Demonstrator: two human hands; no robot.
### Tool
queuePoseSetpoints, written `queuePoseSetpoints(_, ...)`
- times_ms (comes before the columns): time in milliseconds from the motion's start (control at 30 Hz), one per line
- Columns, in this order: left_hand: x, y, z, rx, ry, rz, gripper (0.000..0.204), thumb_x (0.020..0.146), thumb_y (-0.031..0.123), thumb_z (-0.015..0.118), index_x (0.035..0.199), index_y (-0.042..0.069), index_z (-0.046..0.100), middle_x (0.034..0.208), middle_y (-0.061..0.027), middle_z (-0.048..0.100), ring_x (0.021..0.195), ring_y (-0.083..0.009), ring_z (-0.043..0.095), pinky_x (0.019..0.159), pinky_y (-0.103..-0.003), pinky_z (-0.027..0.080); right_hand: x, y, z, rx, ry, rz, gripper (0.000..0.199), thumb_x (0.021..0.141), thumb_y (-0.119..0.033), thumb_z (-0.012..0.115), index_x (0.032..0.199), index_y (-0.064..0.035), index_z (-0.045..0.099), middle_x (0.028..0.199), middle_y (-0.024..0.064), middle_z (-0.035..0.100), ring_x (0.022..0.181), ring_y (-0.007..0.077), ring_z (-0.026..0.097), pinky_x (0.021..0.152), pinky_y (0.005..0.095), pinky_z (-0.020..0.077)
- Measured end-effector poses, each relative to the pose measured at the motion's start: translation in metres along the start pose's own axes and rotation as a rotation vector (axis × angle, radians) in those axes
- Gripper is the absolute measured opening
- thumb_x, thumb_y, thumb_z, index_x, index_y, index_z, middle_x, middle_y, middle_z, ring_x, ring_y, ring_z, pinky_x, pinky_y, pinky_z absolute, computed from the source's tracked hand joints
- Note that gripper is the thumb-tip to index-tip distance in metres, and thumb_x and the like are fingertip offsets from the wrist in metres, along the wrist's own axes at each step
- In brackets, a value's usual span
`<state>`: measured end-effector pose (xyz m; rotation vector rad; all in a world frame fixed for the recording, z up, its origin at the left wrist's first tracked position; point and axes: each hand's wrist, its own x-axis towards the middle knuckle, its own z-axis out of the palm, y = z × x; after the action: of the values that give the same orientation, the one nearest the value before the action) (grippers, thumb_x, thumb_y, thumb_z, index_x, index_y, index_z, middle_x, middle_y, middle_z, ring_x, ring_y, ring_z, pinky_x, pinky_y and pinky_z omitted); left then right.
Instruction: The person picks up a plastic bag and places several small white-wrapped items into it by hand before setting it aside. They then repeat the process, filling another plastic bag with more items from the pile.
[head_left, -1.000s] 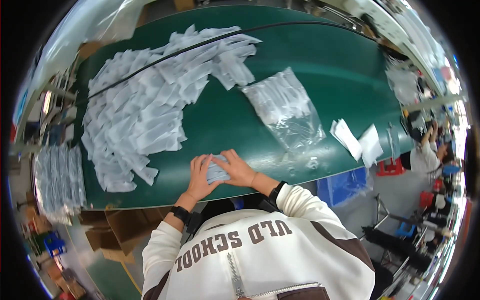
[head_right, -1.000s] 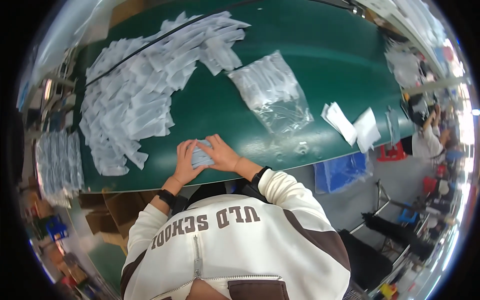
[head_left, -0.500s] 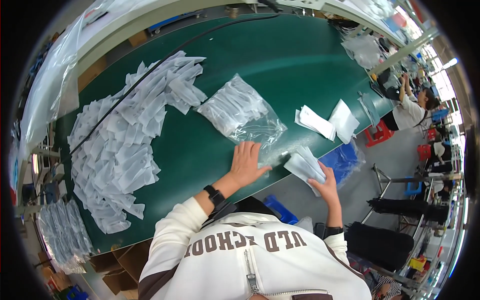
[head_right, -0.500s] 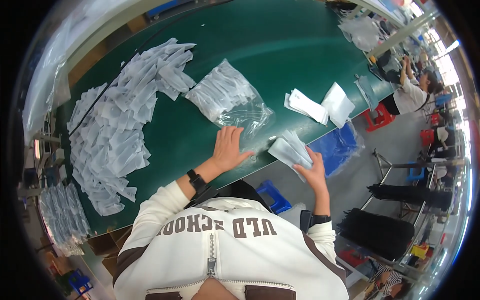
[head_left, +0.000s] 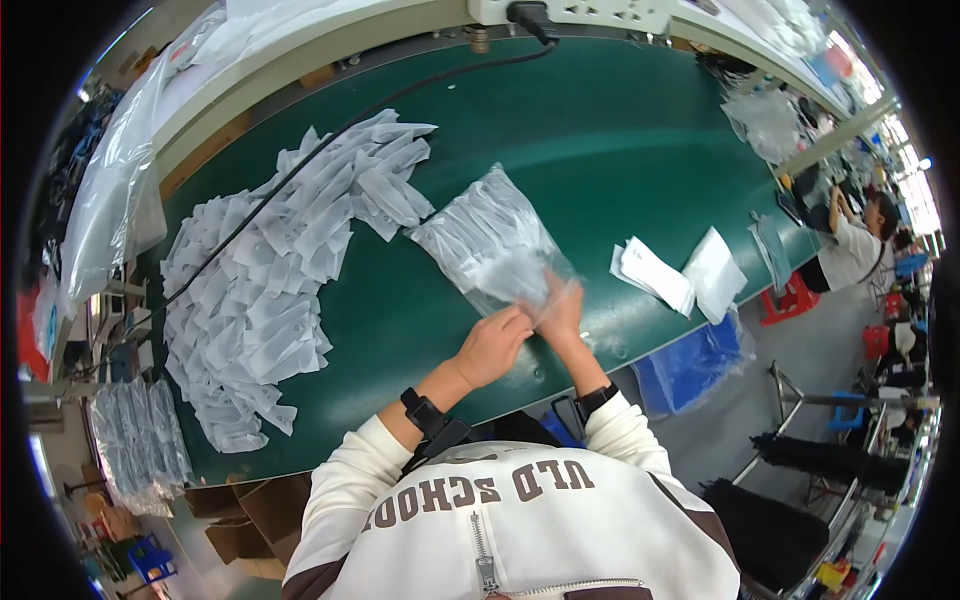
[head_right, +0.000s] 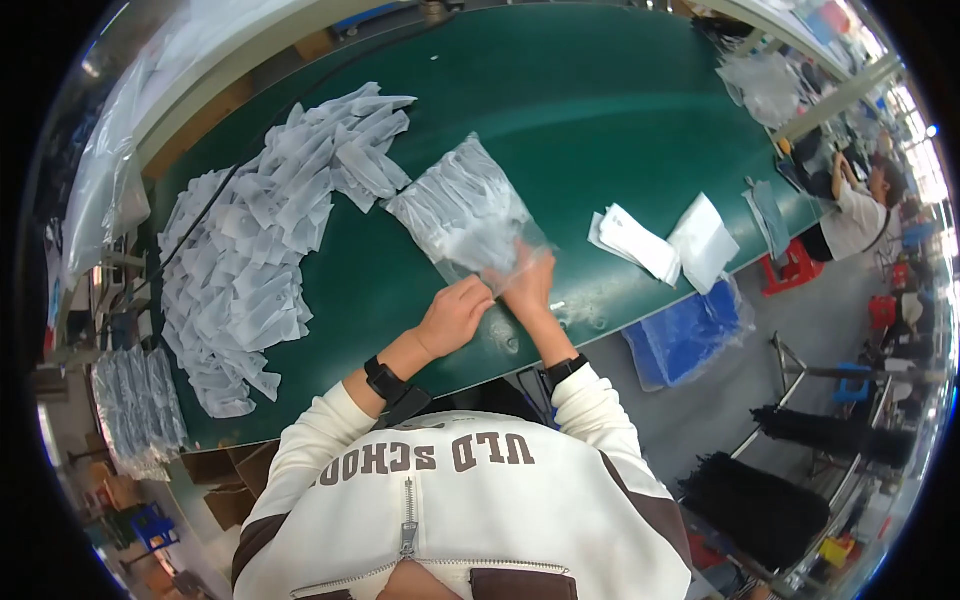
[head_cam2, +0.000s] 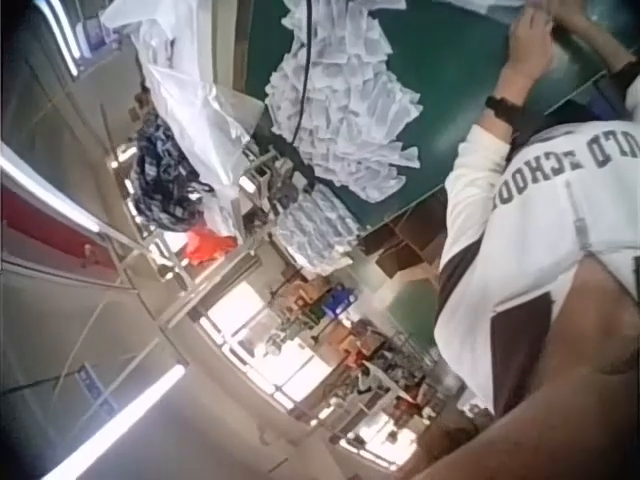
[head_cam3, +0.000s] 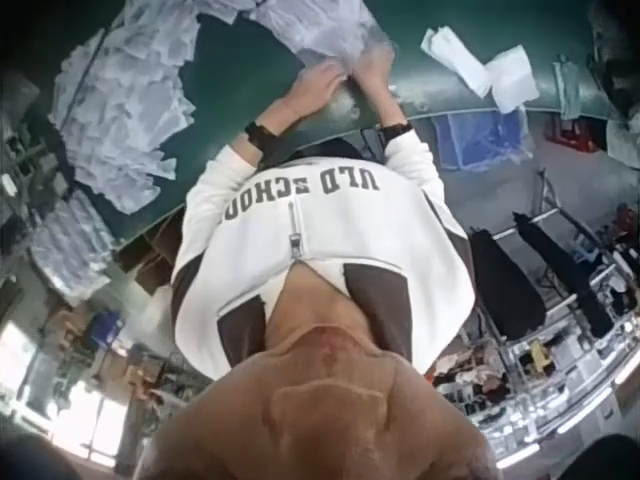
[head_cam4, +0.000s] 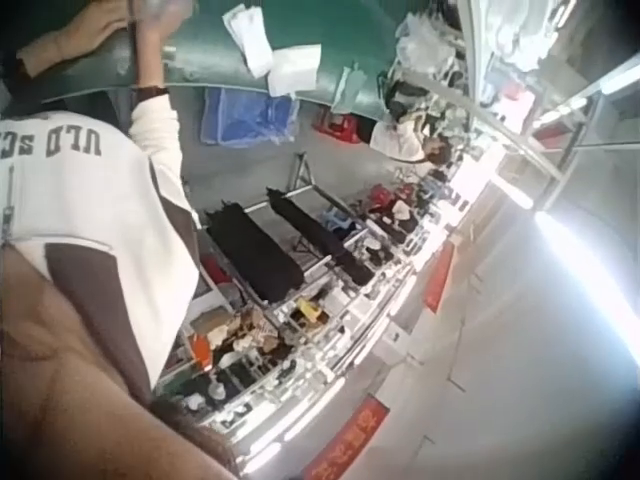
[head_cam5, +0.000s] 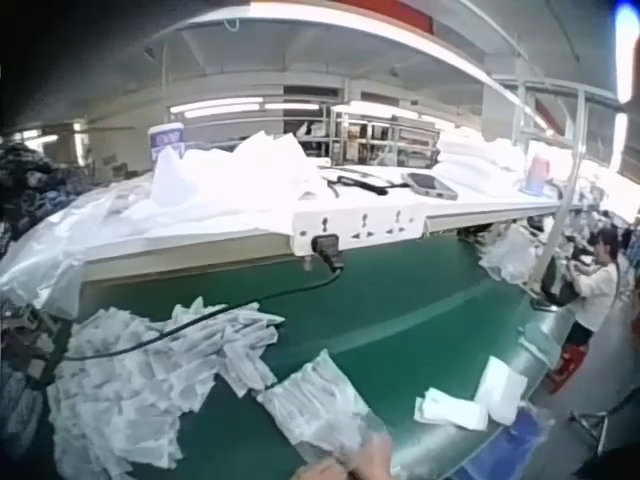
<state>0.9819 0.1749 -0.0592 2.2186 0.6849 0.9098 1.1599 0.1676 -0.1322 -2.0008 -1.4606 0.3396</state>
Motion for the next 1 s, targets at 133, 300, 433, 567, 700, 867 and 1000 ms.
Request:
queuePoseSetpoints(133,-0.016,-0.008,0.000,0.003,-0.069,-0.038,0.007,0.087,0.005,0.060,0.092,0.003,0.056,0.087,-0.0142,0.053,0.079,-0.0361,0.058,0.068,-0.043,0.048,0.020,0.004,0.009,-0.235,0.063,-0.035,0.092,0.068,-0.035,0.083,0.143,-0.0025,0.042,0.124,0.0337,0.046,0.112,0.0473,0.049,0.097,0.0491,0.0407)
queuePoseSetpoints(300,-0.018,-0.019,0.011,-0.085,-0.125,-0.126,0.013,0.086,0.011,0.063,0.095,0.004,0.056,0.090,-0.0146,0.055,0.087,-0.0372,0.057,0.075,-0.044,0.048,0.014,0.030,0.009,-0.248,-0.020,-0.249,0.098,0.072,-0.038,0.080,0.149,-0.0025,0.031,0.147,0.0402,0.028,0.134,0.0532,0.032,0.113,0.0525,0.0268)
queuePoseSetpoints(433,-0.041,-0.026,-0.032,-0.029,0.025,-0.171,0.019,0.081,0.012,0.069,0.094,0.005,0.058,0.096,-0.0132,0.057,0.095,-0.0354,0.056,0.084,-0.044,0.047,-0.009,0.066,-0.029,-0.213,-0.063,-0.124,0.056,0.083,-0.027,0.072,0.131,-0.0002,0.056,0.134,0.0282,0.051,0.124,0.0438,0.048,0.106,0.0490,0.0377)
queuePoseSetpoints(567,-0.145,-0.059,-0.102,0.616,0.534,-0.474,0.027,0.071,0.009,0.074,0.095,0.007,0.062,0.107,-0.0138,0.057,0.106,-0.0356,0.052,0.092,-0.047,0.042,-0.003,0.079,-0.073,-0.204,0.255,-0.099,0.028,0.089,-0.010,0.064,0.114,0.0015,0.061,0.115,0.0189,0.060,0.106,0.0359,0.056,0.092,0.0448,0.0453)
queuePoseSetpoints(700,-0.253,-0.046,-0.159,1.211,0.850,-0.891,0.032,0.078,0.015,0.073,0.106,0.006,0.061,0.110,-0.0168,0.057,0.105,-0.0385,0.051,0.090,-0.049,0.042,0.013,-0.003,-0.081,0.081,0.215,-0.260,0.024,0.091,-0.006,0.062,0.114,0.0011,0.062,0.108,0.0152,0.060,0.096,0.0269,0.059,0.080,0.0354,0.0490)
queuePoseSetpoints(867,-0.344,-0.075,-0.174,0.814,0.896,-1.052,0.029,0.081,0.017,0.073,0.106,0.006,0.062,0.110,-0.0189,0.058,0.101,-0.0371,0.056,0.084,-0.043,0.047,-0.008,-0.147,0.012,0.443,-0.226,-0.555,0.020,0.087,0.003,0.060,0.105,-0.0023,0.064,0.100,0.0137,0.063,0.092,0.0291,0.061,0.078,0.0361,0.0504)
queuePoseSetpoints(1000,-0.308,-0.075,-0.141,0.427,0.885,-1.115,0.026,0.084,0.016,0.072,0.107,0.007,0.064,0.091,-0.0182,0.062,0.083,-0.0347,0.061,0.077,-0.043,0.050,-0.053,-0.256,0.087,0.557,-0.668,-0.951,0.022,0.081,0.001,0.063,0.102,-0.0045,0.065,0.099,0.0149,0.061,0.091,0.0336,0.062,0.077,0.0397,0.0523)
